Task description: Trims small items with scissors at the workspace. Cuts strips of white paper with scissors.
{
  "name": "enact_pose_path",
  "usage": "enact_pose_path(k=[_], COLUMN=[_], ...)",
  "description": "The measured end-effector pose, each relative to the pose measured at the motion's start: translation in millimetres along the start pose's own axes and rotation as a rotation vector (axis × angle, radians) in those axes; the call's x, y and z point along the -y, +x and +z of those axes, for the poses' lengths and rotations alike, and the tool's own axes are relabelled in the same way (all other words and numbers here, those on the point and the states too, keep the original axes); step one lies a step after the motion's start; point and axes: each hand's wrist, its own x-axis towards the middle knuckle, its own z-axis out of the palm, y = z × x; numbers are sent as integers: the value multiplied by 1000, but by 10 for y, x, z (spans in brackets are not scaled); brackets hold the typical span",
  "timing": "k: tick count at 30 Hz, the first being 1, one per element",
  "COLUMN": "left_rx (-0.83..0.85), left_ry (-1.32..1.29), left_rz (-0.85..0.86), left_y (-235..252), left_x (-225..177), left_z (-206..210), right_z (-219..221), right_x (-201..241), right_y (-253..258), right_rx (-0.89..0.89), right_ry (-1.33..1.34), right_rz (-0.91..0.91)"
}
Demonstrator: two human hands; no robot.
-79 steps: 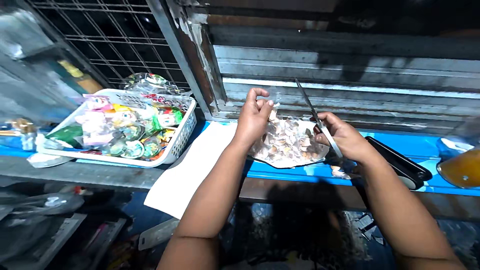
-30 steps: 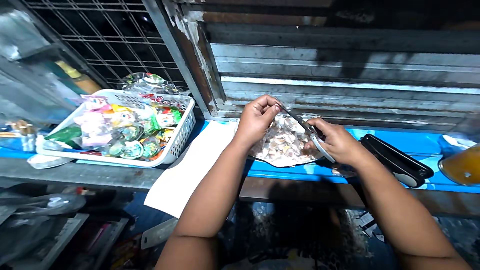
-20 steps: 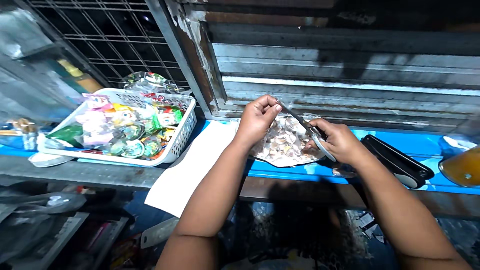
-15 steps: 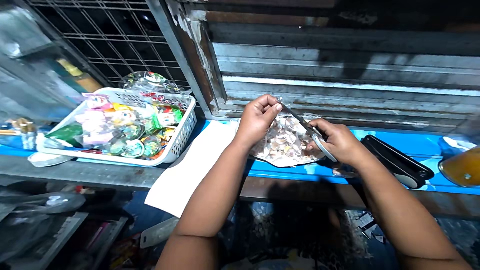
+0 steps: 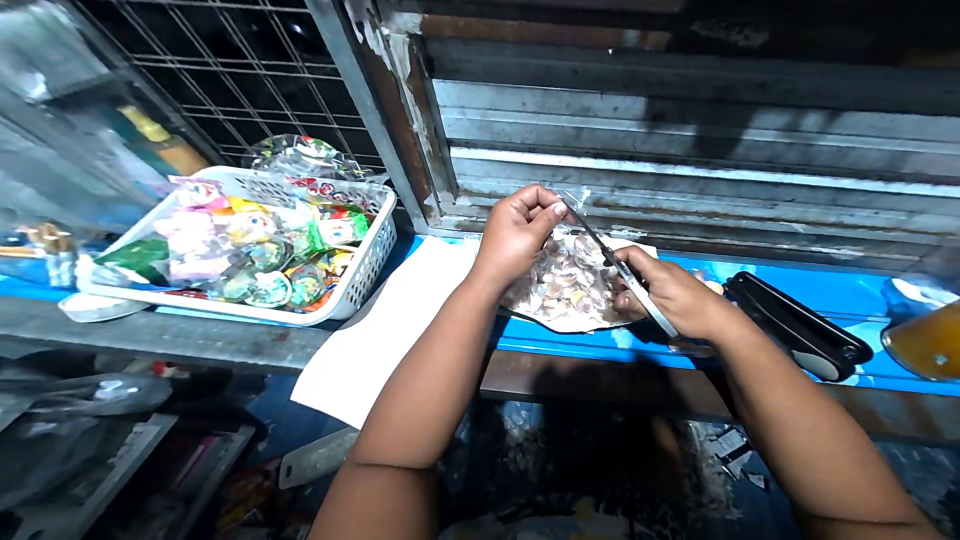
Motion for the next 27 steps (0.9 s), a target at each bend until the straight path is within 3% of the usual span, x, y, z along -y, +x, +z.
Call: enact_pose_path(k=[9,27], left_rx=[-23,69], left_ry=[24,130], left_rz=[-3,-14], left_y=[9,59], left_x=[19,56], left_z=[-10,-112], right_z=[14,6], right_x=[-12,27], right_y=[-6,10], right_rx=[-95,-107], right_ry=[-92,-166], right_rz=[-75,49])
